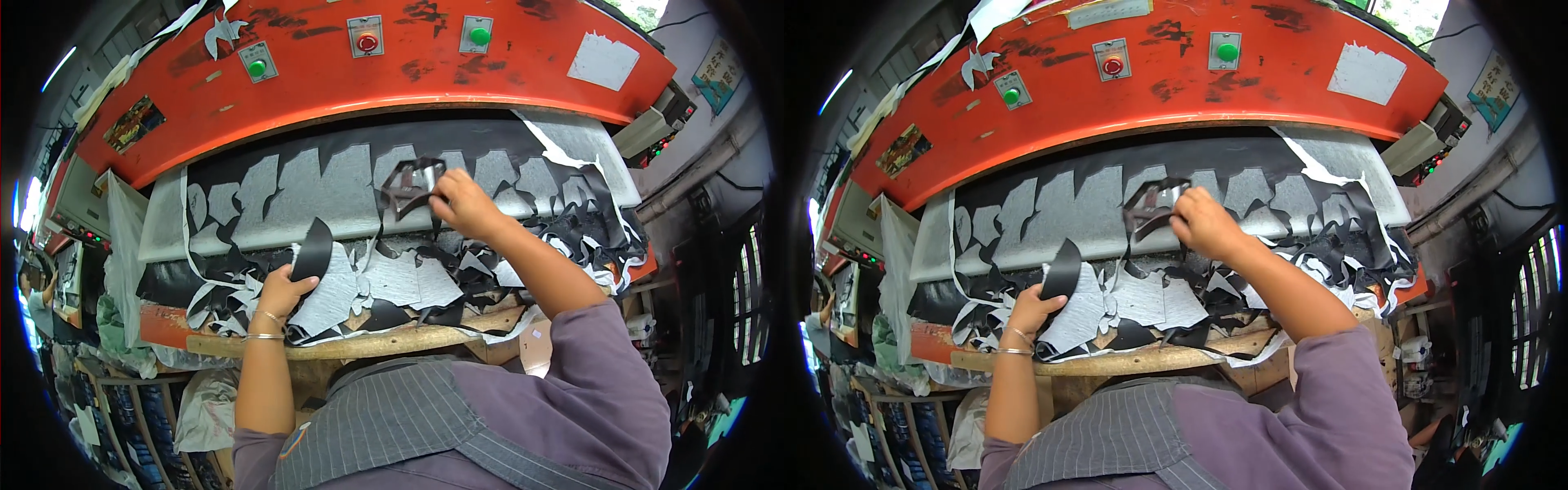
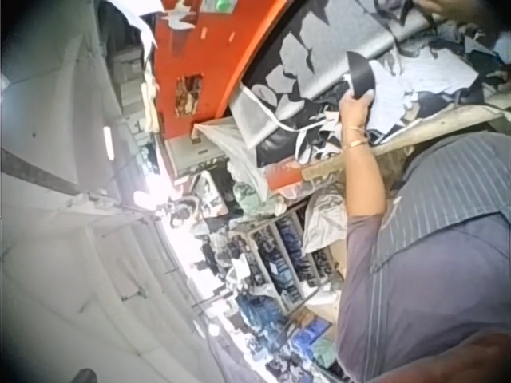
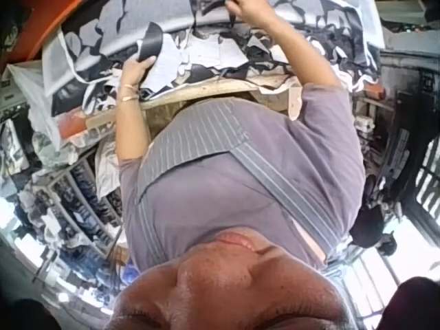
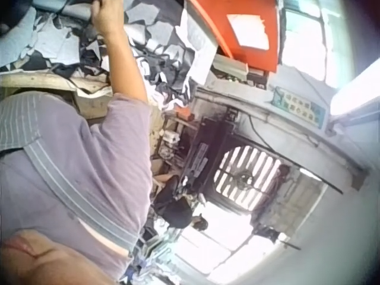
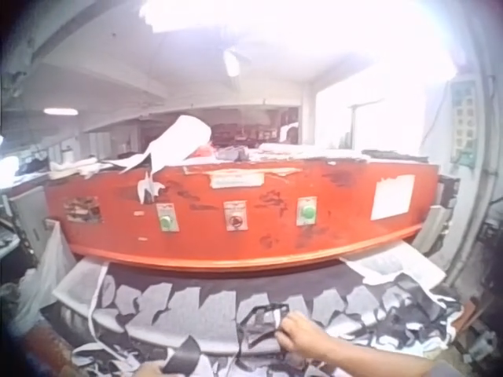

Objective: Using a hydraulic press machine and cutting dies to stamp shoe components from material sheets.

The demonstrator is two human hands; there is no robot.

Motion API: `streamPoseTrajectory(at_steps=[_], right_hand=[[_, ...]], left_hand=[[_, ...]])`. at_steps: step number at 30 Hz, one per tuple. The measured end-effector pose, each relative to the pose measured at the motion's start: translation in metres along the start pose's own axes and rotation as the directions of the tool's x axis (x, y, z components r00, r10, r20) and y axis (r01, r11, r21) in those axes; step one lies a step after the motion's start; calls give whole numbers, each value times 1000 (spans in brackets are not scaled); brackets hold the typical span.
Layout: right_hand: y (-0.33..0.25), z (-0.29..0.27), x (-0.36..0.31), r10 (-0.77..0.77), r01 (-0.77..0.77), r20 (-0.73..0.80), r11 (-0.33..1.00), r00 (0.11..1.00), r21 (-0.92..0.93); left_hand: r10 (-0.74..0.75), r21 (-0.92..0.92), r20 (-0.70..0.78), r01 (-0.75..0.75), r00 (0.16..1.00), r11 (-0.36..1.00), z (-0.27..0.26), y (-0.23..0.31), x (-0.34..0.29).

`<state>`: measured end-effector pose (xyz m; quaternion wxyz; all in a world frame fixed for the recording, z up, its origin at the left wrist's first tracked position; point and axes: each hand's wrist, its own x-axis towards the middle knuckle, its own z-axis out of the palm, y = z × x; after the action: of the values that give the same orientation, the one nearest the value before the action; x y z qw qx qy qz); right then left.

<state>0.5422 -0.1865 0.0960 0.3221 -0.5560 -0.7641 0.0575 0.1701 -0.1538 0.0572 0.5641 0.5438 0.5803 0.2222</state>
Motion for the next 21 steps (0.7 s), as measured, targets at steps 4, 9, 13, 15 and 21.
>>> streamPoseTrajectory(at_steps=[4,9,13,15,21], right_hand=[[34,19,-19,75,-67,18,959,997,-276],[-42,23,-43,-1,17,347,999,938,-45],[-60,61,-86,4,60,435,989,900,-133],[-51,65,-92,-31,99,339,978,940,-183],[-55,47,-85,176,-205,305,977,936,66]], left_hand=[[159,548,-91,-84,983,832,11,-21,27],[208,282,-149,-160,967,946,7,-9,25],[260,-87,-185,-279,948,956,-8,37,2],[341,-163,-183,-370,922,915,-18,49,7],[294,-462,-295,-405,909,789,-31,48,11]])
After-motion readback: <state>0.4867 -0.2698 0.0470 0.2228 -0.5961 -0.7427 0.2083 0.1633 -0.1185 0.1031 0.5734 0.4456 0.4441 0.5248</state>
